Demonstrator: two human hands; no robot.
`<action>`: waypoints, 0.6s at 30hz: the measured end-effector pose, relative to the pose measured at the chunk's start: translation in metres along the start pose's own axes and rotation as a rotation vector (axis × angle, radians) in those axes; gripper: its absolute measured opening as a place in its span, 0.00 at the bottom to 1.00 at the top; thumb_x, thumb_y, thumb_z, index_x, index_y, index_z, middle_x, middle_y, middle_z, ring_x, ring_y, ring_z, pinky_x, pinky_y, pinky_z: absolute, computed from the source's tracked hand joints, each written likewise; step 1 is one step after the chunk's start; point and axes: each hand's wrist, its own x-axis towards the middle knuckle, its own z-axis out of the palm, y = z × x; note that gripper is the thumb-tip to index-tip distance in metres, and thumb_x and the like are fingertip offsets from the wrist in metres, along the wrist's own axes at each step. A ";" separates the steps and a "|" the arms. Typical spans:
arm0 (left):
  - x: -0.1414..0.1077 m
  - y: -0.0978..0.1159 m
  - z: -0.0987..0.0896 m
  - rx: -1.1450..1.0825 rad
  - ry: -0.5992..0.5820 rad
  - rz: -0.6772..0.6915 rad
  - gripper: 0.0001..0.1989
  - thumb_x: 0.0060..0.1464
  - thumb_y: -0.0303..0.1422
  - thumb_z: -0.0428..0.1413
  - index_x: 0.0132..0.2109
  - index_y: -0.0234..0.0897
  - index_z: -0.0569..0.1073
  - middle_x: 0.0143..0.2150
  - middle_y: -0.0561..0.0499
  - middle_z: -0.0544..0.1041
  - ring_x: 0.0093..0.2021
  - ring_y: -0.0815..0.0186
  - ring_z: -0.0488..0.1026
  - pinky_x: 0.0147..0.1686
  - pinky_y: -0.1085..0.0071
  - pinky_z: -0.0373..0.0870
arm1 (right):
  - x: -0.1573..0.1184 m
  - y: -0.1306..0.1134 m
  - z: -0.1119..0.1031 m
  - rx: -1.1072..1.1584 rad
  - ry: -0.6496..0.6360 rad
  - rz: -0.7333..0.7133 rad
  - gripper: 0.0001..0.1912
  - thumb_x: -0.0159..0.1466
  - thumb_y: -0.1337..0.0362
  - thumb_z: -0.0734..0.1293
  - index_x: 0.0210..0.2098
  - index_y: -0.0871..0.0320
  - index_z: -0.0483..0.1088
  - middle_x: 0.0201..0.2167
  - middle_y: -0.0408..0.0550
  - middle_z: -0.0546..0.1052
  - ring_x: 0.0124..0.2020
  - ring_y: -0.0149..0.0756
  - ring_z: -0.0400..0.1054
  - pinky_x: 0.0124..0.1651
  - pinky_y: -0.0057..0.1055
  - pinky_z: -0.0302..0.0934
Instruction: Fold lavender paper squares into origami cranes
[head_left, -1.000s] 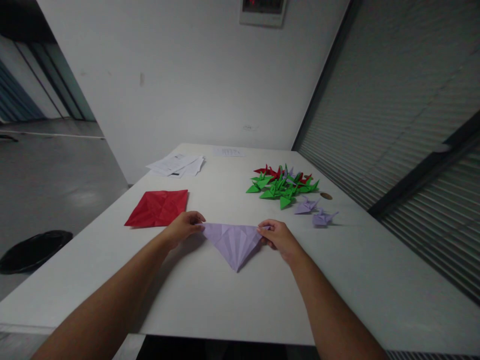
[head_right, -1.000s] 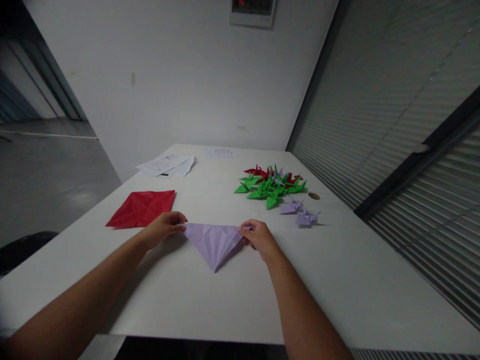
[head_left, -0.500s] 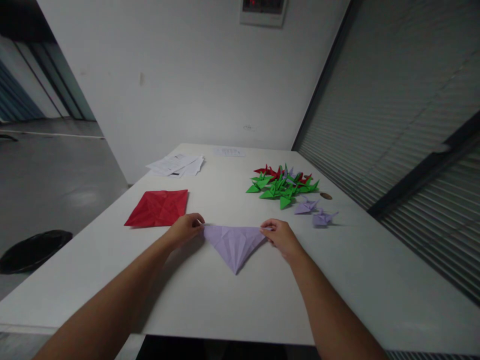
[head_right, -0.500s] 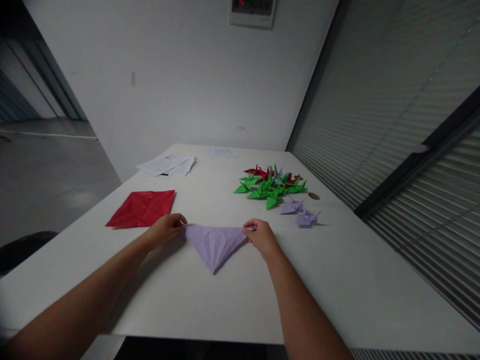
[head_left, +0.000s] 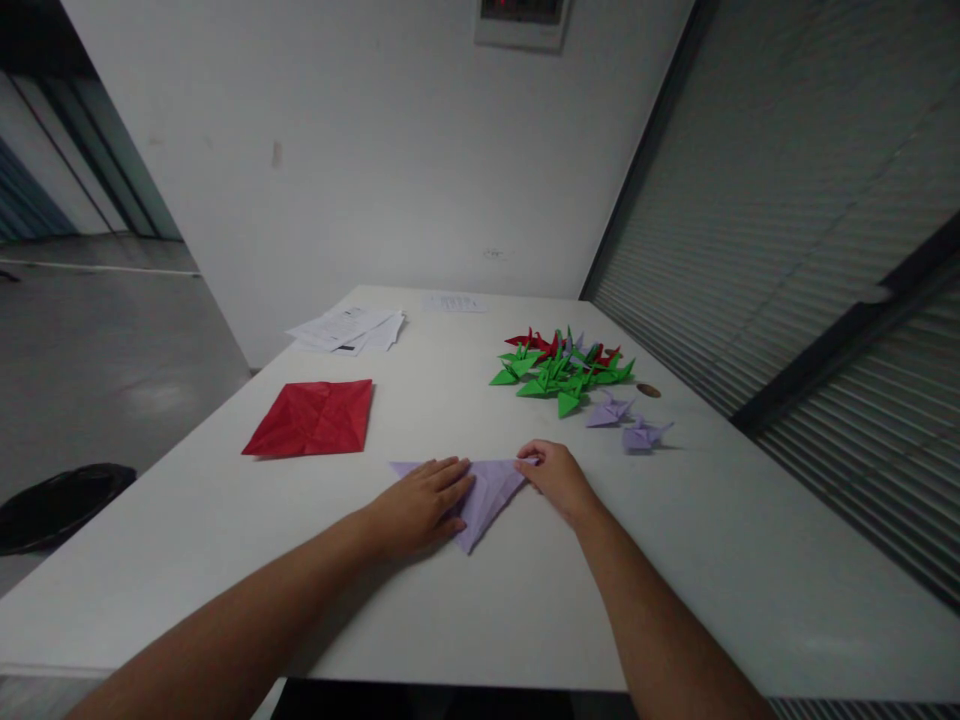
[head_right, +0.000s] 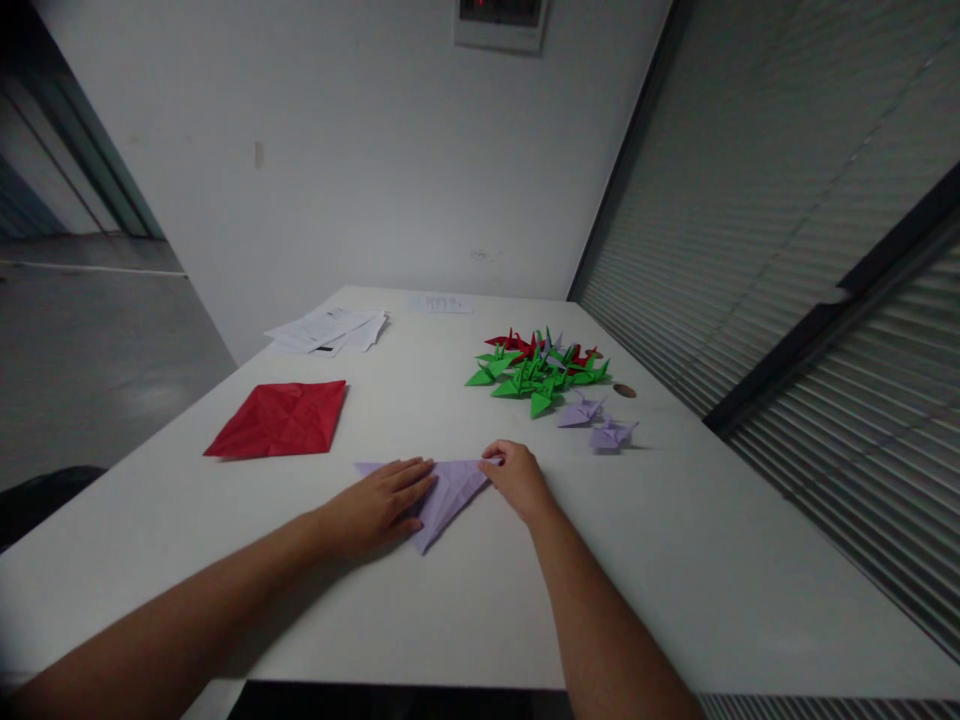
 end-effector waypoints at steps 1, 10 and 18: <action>0.000 -0.001 0.003 0.005 -0.033 -0.004 0.33 0.66 0.43 0.52 0.72 0.37 0.57 0.73 0.36 0.57 0.72 0.46 0.57 0.67 0.47 0.59 | 0.001 0.000 -0.001 -0.047 -0.001 -0.013 0.10 0.55 0.59 0.71 0.33 0.59 0.77 0.23 0.44 0.76 0.22 0.33 0.66 0.26 0.28 0.60; 0.000 -0.004 0.008 0.061 -0.067 -0.025 0.31 0.68 0.45 0.48 0.72 0.38 0.57 0.74 0.37 0.57 0.72 0.46 0.55 0.67 0.43 0.55 | -0.007 -0.021 0.003 -0.500 0.228 -0.391 0.08 0.59 0.67 0.71 0.39 0.61 0.78 0.40 0.57 0.79 0.46 0.50 0.71 0.54 0.46 0.66; 0.000 -0.004 0.013 0.090 -0.062 -0.070 0.33 0.68 0.46 0.47 0.72 0.34 0.55 0.73 0.34 0.56 0.73 0.46 0.54 0.67 0.44 0.53 | -0.032 -0.041 0.031 -0.464 -0.261 -0.746 0.24 0.67 0.65 0.67 0.62 0.63 0.69 0.63 0.61 0.71 0.66 0.49 0.62 0.69 0.50 0.57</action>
